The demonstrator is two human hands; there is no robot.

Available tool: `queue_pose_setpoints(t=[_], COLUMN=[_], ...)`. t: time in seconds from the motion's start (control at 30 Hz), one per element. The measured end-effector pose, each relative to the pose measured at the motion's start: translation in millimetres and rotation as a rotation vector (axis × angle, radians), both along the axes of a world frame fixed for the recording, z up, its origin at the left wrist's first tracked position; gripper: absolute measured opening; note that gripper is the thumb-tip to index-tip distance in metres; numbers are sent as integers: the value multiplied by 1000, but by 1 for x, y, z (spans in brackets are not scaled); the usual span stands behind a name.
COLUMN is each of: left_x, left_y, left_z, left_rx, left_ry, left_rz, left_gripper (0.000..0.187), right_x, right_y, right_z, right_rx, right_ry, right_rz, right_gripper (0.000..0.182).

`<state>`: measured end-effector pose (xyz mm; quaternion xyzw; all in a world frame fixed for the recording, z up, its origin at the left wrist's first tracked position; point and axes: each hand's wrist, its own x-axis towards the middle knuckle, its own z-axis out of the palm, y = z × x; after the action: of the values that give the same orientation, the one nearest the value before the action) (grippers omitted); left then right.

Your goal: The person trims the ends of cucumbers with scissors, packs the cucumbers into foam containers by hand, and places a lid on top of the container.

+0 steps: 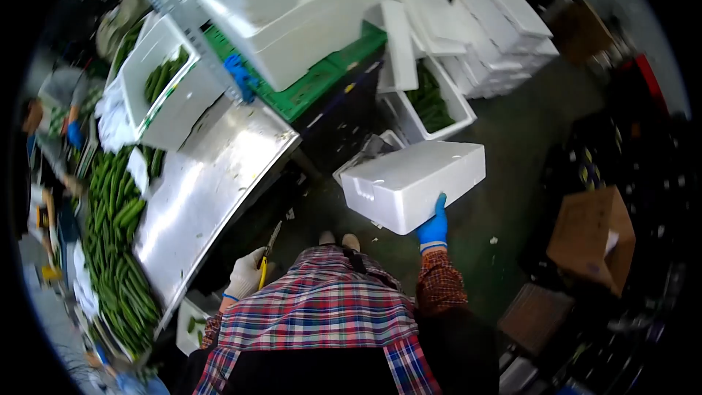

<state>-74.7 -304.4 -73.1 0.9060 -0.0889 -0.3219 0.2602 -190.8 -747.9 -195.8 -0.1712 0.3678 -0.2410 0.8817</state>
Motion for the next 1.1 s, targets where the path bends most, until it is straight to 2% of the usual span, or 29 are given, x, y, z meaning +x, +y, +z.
queue_pose_setpoints(t=[0.07, 0.13, 0.27, 0.33, 0.4, 0.47, 0.53, 0.6, 0.67, 0.73, 0.8, 0.87, 0.9, 0.97, 1.1], left_x=[14, 28, 53, 63, 68, 70, 66, 62, 53, 40, 27, 5, -4, -21, -41], left_y=[-9, -28, -64, -86, -111, -129, -147, -164, -193, -222, -255, -297, -319, -358, -403], left_z=[-16, -8, -14, -10, -3, -3, -10, -17, -18, -30, -55, -53, -54, -48, -18], left_rx=[-17, -22, -179, -79, -32, 15, -41, -71, -87, -98, -144, -161, -82, -116, -116], left_ry=[-59, -4, 35, 77, 72, 65, 42, 40, 21, 20, 62, 63, 121, 105, 126], left_rz=[-88, -143, -344, -435, -487, -533, -538, -570, -607, -590, -570, -507, -472, -449, -414], left_gripper=[48, 49, 49, 50, 50, 50, 49, 46, 43, 43, 42, 43, 45, 49, 53], right_x=[-25, -44, -74, -89, -111, -127, -160, -187, -178, -179, -196, -178, -163, -132, -65], right_y=[-7, -10, -20, -18, -25, -28, -49, -69, -79, -113, -168, -207, -222, -247, -301], right_z=[14, 44, 70, 79, 86, 106, 84, 65, 103, 108, 61, 80, 92, 123, 156], right_rx=[-63, -43, -163, -525, -592, -717, -772, -963, -907, -991, -1063, -964, -965, -909, -906], right_ry=[31, 28, 140, 460, 549, 772, 828, 1119, 1076, 1241, 1138, 868, 862, 597, 463], right_rz=[-52, -134, -154, -154, -163, -47, -40, 156, 210, 337, 335, 415, 407, 494, 660], right_gripper=[65, 61, 59, 55, 53, 50, 46, 44, 45, 48, 49, 45, 45, 43, 44])
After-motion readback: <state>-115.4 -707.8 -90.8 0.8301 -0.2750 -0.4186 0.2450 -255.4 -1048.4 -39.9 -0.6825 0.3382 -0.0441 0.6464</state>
